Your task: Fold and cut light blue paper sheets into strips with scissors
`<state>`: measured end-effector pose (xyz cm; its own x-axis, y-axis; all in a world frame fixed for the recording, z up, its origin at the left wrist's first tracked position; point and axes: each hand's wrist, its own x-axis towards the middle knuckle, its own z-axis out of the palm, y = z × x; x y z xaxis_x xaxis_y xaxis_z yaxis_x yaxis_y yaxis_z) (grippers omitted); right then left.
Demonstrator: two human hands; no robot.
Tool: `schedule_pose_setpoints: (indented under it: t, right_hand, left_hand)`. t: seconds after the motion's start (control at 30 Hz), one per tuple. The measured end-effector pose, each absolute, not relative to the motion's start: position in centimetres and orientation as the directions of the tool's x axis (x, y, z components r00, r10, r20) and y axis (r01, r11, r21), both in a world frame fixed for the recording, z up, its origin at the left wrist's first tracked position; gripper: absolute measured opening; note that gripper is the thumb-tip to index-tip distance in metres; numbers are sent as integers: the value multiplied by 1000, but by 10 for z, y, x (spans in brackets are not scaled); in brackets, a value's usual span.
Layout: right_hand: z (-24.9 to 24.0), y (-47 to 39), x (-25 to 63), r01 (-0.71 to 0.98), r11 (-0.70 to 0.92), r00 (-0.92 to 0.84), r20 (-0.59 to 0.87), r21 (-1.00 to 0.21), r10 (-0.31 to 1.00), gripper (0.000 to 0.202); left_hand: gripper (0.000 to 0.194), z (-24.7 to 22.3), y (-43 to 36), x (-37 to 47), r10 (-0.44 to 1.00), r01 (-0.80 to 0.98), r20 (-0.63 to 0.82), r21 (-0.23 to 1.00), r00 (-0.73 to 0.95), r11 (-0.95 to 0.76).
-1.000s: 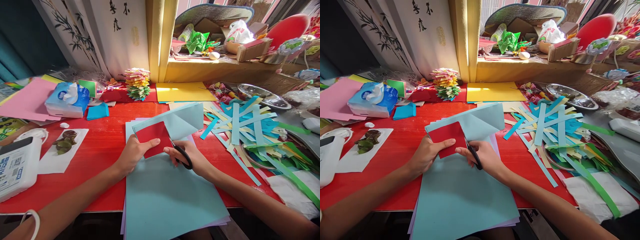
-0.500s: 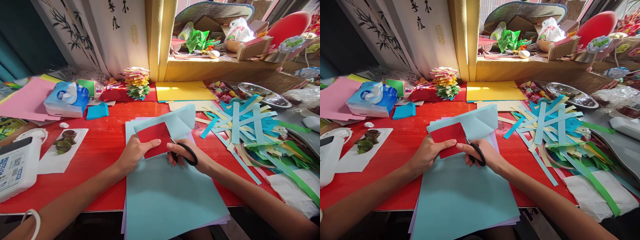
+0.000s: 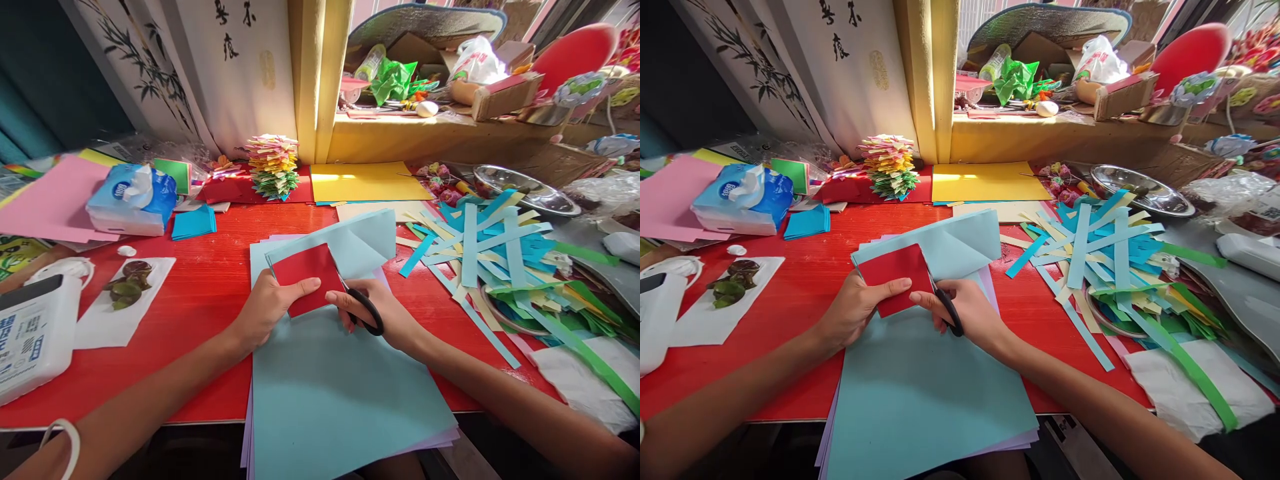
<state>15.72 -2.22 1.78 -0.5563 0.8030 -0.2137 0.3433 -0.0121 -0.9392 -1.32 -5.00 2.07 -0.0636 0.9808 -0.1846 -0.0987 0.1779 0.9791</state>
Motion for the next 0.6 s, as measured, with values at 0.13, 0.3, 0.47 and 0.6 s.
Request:
schedule_pose_setpoints:
  t: [0.13,0.3,0.47,0.6]
  right_hand:
    - [18,-21,156,325,-34,-554,-219,-945,803,44]
    - [21,-16,158,336,-78,-622,-283,-939,730,47]
    - [19,-12,159,305,-112,-674,-297,-946,677,49]
    - [18,-12,159,321,-143,-666,-331,-936,669,46]
  left_hand:
    - [17,19,-50,-15,979,-96,-193,978,-68,186]
    - [15,19,-50,-16,981,-135,-192,972,15,192]
    - [15,15,-44,-23,981,-215,-192,960,-27,181]
    - [13,15,-44,-27,980,-252,-198,950,-39,182]
